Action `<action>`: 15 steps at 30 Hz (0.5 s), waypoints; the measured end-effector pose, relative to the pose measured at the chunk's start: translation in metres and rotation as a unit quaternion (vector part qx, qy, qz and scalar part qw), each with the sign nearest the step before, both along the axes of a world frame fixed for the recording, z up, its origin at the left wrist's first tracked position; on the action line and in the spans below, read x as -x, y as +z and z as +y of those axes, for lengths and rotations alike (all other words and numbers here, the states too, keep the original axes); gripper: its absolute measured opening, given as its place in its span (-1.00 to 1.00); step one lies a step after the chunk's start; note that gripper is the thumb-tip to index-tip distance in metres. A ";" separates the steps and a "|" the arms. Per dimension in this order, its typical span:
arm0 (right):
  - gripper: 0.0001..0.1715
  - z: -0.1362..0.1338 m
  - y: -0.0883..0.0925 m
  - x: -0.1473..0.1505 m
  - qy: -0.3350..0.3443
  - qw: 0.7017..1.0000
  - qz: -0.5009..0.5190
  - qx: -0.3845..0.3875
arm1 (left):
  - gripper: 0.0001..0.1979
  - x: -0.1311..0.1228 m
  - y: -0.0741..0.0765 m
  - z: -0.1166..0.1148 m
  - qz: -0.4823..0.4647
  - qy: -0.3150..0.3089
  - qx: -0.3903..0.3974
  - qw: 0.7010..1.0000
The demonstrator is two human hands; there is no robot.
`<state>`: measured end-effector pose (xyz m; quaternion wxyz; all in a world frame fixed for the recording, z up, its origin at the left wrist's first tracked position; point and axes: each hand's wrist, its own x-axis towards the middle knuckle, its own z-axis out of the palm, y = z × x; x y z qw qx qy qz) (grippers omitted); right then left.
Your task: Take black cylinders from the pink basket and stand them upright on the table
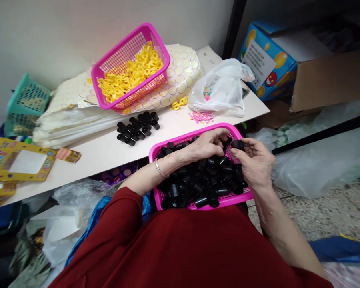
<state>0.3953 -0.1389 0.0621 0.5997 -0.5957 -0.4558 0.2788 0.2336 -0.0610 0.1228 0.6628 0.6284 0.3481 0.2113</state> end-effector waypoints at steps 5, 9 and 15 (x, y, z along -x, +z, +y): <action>-0.37 0.013 0.002 0.018 0.074 0.978 0.183 0.068 | -0.54 0.011 -0.006 0.009 0.020 -0.140 -0.290 0.946; -0.30 0.016 0.009 0.028 0.140 0.958 0.216 0.131 | -0.73 0.023 -0.020 0.020 0.021 -0.097 -0.368 0.925; -0.41 0.008 0.000 -0.001 0.079 0.980 0.064 0.173 | -0.69 0.108 -0.037 0.038 0.068 0.323 -0.407 0.852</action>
